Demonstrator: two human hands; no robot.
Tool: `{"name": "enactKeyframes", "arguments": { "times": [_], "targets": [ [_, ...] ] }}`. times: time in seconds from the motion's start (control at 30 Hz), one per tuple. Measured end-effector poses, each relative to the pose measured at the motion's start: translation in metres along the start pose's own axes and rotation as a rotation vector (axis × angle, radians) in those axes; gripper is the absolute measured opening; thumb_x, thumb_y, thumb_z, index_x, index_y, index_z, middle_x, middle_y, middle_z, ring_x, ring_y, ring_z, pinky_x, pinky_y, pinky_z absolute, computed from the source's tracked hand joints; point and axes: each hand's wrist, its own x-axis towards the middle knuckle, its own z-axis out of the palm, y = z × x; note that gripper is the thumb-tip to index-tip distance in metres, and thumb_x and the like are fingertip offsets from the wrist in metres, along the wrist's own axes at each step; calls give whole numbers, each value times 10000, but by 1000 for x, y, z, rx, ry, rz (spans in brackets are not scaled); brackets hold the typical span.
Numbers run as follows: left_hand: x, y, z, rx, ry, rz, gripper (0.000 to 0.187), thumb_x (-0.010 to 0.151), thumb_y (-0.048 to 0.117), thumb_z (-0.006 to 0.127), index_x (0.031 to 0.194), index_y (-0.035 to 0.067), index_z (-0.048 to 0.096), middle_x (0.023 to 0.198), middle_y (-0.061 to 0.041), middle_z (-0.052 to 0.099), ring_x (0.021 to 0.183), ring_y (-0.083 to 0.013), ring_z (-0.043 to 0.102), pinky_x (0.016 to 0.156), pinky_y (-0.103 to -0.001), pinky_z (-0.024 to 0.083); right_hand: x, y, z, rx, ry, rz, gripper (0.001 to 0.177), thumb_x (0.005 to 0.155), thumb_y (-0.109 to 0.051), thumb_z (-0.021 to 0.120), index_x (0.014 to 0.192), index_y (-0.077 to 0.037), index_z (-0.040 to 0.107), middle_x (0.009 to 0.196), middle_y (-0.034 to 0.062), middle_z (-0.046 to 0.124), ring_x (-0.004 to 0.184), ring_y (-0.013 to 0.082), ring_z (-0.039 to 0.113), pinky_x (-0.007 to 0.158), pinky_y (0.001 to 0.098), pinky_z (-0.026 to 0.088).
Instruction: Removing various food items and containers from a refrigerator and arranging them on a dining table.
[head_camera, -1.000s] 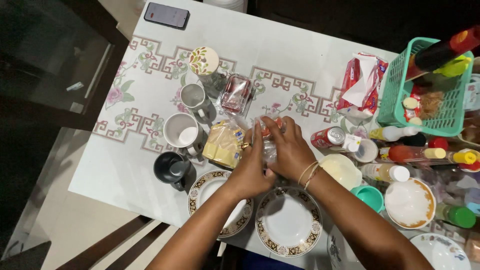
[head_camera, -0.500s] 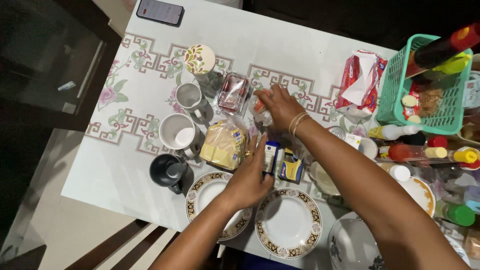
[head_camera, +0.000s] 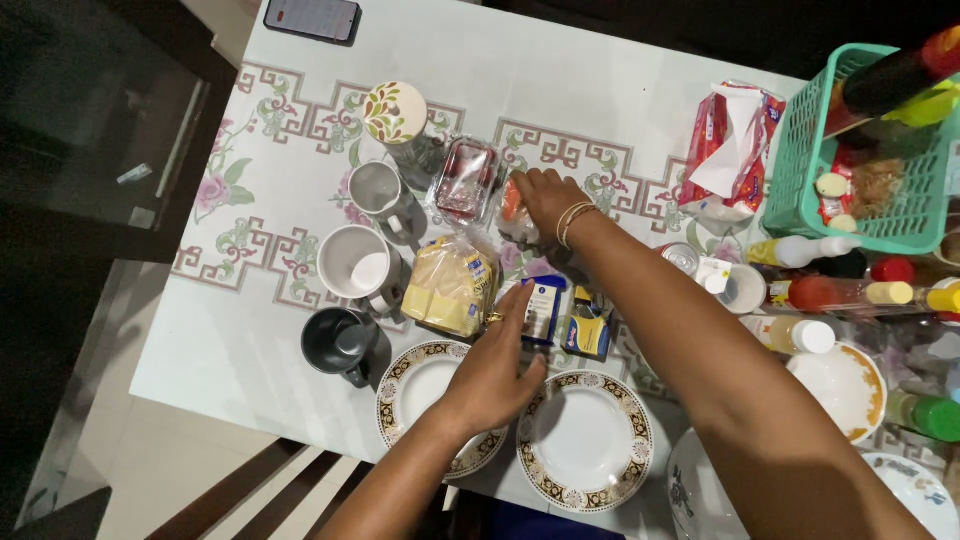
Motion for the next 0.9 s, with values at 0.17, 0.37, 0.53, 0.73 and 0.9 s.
{"name": "enactKeyframes", "arguments": {
  "times": [0.17, 0.37, 0.53, 0.73, 0.9],
  "targets": [
    [0, 0, 4, 48, -5, 13, 884, 886, 115, 664, 1576, -37, 133, 1616, -332, 252, 1494, -446, 310, 1214, -448, 261, -11, -13, -18, 51, 10, 44, 1350, 564, -132, 975, 1615, -185, 131, 1626, 171, 293, 1477, 398, 329, 1127, 606, 368],
    [-12, 11, 1, 94, -15, 60, 840, 898, 130, 678, 1569, -26, 197, 1607, -321, 284, 1500, -440, 312, 1212, -446, 272, -16, -4, -1, 50, 145, 101, 1149, 843, -78, 787, 1671, -279, 16, 1706, 181, 122, 1530, 446, 196, 1101, 700, 336],
    [-32, 48, -9, 100, -94, -4, 783, 901, 187, 678, 1553, 38, 273, 1622, -260, 296, 1445, -416, 393, 1101, -432, 399, -71, -27, -22, 52, 199, 114, 1061, 811, -104, 773, 1634, -224, 115, 1701, 172, 120, 1552, 414, 158, 1162, 668, 252],
    [-63, 81, -4, 320, -196, 211, 711, 874, 236, 719, 1478, 31, 405, 1513, -251, 443, 1280, -442, 519, 1016, -481, 441, -227, -72, -66, 125, 325, 62, 1042, 755, -223, 824, 1597, -164, 212, 1652, 188, 215, 1551, 387, 178, 1207, 641, 182],
    [-98, 105, 16, 478, -266, 338, 727, 813, 270, 747, 1445, 47, 466, 1434, -217, 553, 1115, -429, 610, 911, -484, 490, -357, -113, -69, 149, 437, 70, 1106, 712, -324, 877, 1591, -147, 230, 1621, 184, 295, 1530, 400, 246, 1233, 611, 215]
  ]
}}
